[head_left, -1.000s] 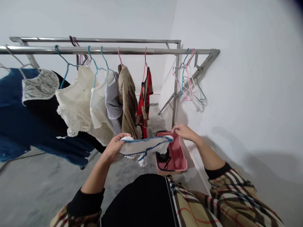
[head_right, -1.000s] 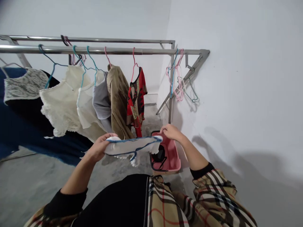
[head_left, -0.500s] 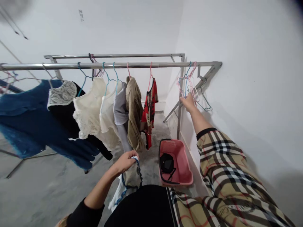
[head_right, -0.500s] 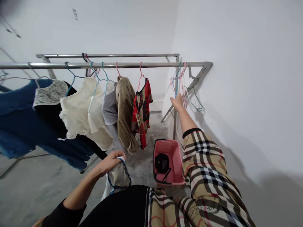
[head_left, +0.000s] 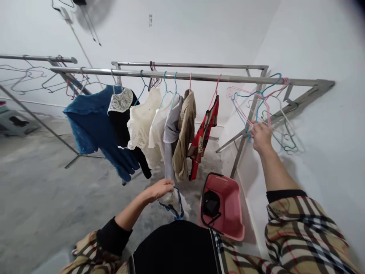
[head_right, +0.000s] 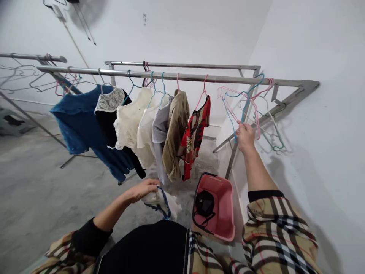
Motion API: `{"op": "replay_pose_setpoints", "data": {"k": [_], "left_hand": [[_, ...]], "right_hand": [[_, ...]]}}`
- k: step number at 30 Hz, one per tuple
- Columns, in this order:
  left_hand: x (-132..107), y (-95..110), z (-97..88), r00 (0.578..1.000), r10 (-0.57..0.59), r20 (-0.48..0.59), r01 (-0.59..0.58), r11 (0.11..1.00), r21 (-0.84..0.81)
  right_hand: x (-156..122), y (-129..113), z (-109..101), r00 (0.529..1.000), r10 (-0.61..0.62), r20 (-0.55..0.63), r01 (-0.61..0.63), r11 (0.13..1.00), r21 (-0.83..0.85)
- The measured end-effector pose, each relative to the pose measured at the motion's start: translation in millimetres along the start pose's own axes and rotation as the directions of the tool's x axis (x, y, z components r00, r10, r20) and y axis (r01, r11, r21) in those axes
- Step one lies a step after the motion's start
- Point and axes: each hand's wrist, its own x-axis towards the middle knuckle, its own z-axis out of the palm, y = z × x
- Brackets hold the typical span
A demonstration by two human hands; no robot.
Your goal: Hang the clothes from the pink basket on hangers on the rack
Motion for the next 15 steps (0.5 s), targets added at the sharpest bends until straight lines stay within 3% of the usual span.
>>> {"op": "replay_pose_setpoints", "data": {"k": [6,15], "left_hand": [[8.6,8.5,4.4,1.000,0.000,-0.029,-0.001,0.999,-0.051],[8.4,17.2,14.2,1.000,-0.003,-0.029,0.000,0.996,-0.092]], "right_hand": [[-16.9,-0.2,-13.9,0.998,0.052,0.023,-0.052,0.998,-0.017],[-24.1,-6.6,-30.4,0.994,0.030,0.106,-0.012,0.985,-0.170]]}}
